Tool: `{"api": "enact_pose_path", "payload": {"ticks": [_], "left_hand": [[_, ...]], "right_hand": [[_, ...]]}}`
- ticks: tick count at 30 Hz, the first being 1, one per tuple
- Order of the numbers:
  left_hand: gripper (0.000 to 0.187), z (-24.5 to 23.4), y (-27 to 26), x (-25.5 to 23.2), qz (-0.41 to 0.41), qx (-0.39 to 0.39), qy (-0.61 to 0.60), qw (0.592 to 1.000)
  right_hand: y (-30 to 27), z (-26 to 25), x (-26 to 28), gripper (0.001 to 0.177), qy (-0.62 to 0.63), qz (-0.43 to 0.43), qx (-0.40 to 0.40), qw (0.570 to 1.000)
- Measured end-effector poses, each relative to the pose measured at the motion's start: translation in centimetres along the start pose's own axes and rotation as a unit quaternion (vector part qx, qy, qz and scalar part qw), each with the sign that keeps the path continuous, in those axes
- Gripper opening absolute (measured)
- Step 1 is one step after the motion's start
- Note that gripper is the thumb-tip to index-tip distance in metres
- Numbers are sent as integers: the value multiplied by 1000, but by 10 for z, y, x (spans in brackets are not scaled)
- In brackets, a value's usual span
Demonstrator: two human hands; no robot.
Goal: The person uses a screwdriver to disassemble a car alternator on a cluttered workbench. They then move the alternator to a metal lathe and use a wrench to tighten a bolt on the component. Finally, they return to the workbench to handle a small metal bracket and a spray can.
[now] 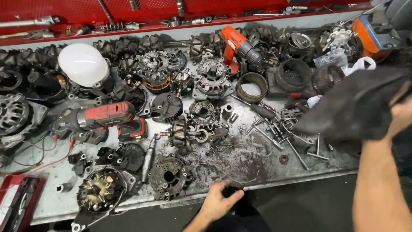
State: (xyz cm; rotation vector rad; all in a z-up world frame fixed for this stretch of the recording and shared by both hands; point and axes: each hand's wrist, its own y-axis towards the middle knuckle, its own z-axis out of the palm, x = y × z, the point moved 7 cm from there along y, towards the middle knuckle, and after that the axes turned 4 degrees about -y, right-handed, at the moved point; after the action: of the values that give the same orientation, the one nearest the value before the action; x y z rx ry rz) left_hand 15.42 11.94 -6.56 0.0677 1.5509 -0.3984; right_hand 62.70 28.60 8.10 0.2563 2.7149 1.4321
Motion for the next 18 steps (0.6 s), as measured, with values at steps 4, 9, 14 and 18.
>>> {"api": "enact_pose_path", "payload": {"ticks": [4,9,14,18], "left_hand": [[27,5,-3,-10,38,13,16,999],[28,-3,-6,16,25,-27,0,999],[35,-18,-7,101,12,-82,-20,996],[32,-33,-1,207,42,-137,-50,988]], "right_hand": [[50,5,22,42,-97,63,39,993],[-23,-19,145,41,-109,15,166,980],[-157,81,171,42,-66,45,511,856],[-197,119,168,29,-80,18,518,851]]}}
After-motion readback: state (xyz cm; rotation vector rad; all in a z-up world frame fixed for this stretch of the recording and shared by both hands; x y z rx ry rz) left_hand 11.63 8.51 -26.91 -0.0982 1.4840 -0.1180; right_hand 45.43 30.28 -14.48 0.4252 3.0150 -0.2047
